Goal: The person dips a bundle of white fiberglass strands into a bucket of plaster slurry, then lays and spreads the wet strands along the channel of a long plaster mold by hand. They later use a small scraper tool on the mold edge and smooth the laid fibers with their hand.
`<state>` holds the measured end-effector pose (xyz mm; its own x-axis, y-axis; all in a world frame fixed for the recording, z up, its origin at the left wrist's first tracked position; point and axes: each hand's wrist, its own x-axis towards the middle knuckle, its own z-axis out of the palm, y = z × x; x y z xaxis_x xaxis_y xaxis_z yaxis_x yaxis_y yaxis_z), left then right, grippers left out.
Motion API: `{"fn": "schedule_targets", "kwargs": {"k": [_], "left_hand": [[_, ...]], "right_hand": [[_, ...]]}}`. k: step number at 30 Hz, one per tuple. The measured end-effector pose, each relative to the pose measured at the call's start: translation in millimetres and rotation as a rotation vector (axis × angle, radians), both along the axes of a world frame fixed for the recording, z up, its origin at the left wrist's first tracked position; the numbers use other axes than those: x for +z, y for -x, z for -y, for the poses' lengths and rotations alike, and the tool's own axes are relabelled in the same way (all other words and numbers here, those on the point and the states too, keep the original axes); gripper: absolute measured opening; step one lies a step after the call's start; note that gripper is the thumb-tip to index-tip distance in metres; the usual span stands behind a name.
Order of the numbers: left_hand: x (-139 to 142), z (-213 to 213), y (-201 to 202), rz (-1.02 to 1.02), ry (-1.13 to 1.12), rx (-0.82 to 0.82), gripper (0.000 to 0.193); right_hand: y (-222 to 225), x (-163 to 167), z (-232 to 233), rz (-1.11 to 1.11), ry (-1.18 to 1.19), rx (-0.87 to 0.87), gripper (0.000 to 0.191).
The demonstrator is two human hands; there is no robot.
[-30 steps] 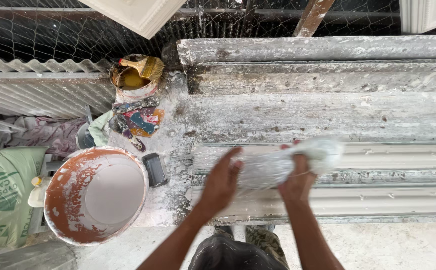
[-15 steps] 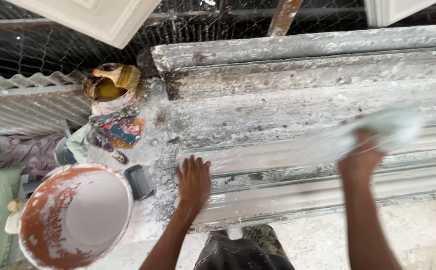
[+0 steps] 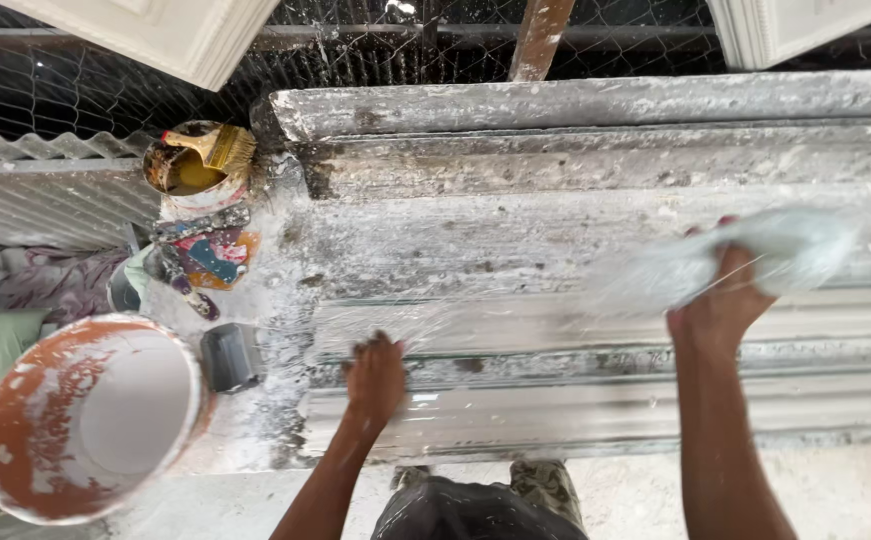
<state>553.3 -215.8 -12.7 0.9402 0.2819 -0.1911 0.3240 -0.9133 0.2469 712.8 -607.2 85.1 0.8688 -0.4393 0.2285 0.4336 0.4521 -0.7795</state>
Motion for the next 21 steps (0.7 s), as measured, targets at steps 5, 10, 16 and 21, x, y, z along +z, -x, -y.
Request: {"fn": "schedule_targets", "kwargs": {"k": [5, 10, 16, 21], "left_hand": [[36, 114, 1, 0.502, 0.512, 0.02, 0.045], [35, 207, -29, 0.545, 0.634, 0.163, 0.02], [10, 133, -33, 0.039, -0.156, 0.013, 0.025], [29, 208, -36, 0.635, -0.101, 0.074, 0.04]], "right_hand": [[41, -78, -47, 0.045, 1.16, -0.042, 0.03], [-7, -61, 16, -0.218, -0.118, 0.404, 0.049], [-69, -21, 133, -0.282, -0.039, 0.245, 0.036], [-15, -59, 99, -0.267, 0.061, 0.319, 0.042]]}}
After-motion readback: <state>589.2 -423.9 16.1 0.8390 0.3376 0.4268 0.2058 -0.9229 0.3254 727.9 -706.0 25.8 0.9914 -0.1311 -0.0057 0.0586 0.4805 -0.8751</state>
